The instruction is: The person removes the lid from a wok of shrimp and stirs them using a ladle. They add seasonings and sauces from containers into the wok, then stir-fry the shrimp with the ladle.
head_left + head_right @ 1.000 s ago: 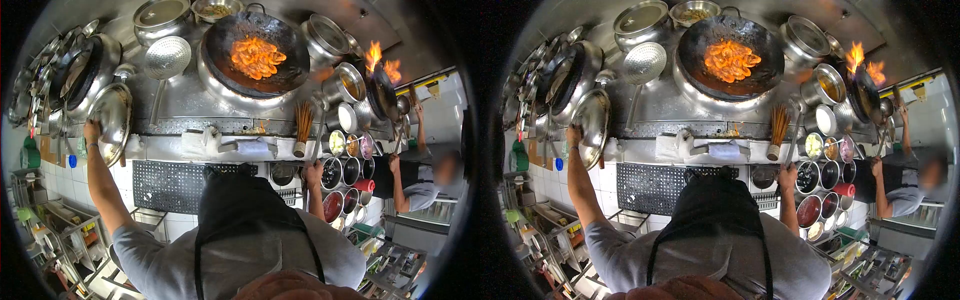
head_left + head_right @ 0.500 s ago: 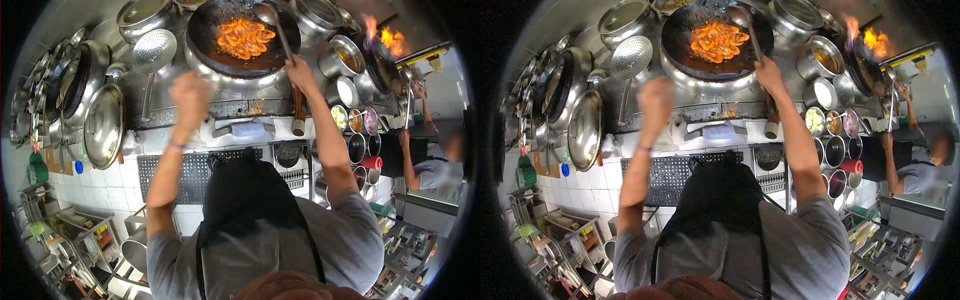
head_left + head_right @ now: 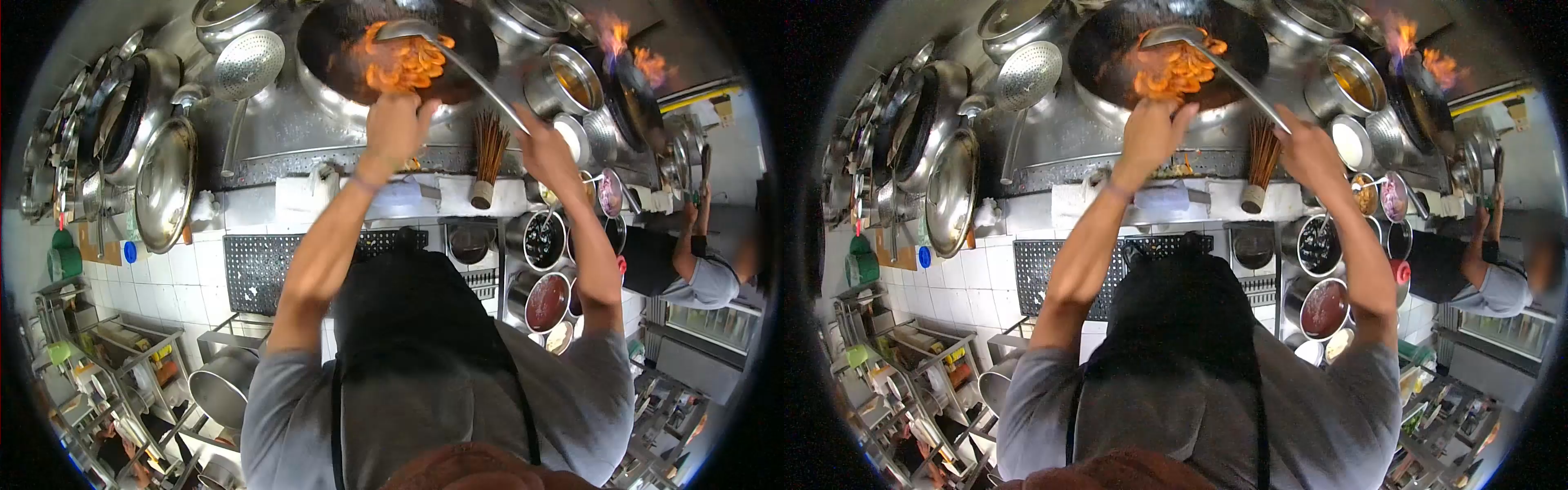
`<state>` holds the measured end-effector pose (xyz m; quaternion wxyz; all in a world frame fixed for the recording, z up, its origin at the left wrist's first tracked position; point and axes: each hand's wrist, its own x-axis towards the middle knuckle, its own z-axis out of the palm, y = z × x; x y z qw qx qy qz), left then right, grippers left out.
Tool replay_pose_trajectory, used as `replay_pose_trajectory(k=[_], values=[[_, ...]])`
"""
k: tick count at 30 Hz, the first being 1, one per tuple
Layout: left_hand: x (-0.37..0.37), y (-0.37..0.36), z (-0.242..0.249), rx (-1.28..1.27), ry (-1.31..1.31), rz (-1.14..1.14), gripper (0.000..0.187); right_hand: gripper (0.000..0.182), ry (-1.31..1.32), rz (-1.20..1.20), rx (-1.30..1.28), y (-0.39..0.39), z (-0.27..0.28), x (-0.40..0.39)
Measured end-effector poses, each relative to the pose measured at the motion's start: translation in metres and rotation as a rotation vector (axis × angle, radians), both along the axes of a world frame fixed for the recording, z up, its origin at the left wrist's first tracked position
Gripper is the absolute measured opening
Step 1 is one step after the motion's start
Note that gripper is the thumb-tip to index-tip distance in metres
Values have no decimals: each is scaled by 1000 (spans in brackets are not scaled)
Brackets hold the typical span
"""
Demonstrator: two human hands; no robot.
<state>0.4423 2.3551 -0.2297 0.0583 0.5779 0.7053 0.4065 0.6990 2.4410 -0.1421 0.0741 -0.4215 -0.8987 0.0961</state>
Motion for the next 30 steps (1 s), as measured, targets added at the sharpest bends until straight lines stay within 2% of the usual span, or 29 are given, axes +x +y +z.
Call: replay_pose_trajectory(k=[1,3,5,6,9,10,14,15,17,20,22,24,25,26,27,29,30], values=[[6,-19,15,139,32,-39,40,47,39,-9,45,5,-4,27],[15,-20,12,396,59,-41,38,48,-73,-65,-39,-10,39,59],[10,-2,10,136,-46,-5,36,46,45,65,-46,-16,58,90],[6,2,12,15,-89,10,34,47,-3,93,-51,-22,68,96],[21,-26,38,40,56,4,31,48,-159,157,-60,-21,90,98],[28,-35,55,69,13,-4,32,49,-217,163,-82,-23,90,100],[12,-1,59,-37,1,18,37,48,-267,72,-104,-2,57,38],[8,5,47,-6,35,37,37,48,-313,11,-109,7,40,20],[14,5,-4,46,95,68,36,47,-169,44,11,31,-18,3],[28,-46,-41,102,67,-14,34,49,-97,-182,-1,3,-36,-26],[34,-70,-55,136,-13,-69,33,49,-42,-175,13,-4,-35,-14],[20,-57,-28,132,53,-65,33,49,22,-109,-26,-4,-44,16],[9,-46,-13,129,89,-58,34,46,98,-55,-42,-8,-37,28],[-2,-31,-7,184,130,-30,34,46,65,-83,-84,-19,-22,33],[-6,-23,-9,190,111,-19,34,46,33,-110,-120,-31,-7,40],[-14,-7,-10,214,87,7,35,47,130,-23,-71,-35,-15,67],[-15,-5,-7,190,57,-3,35,47,107,-62,-129,-39,-11,73]])
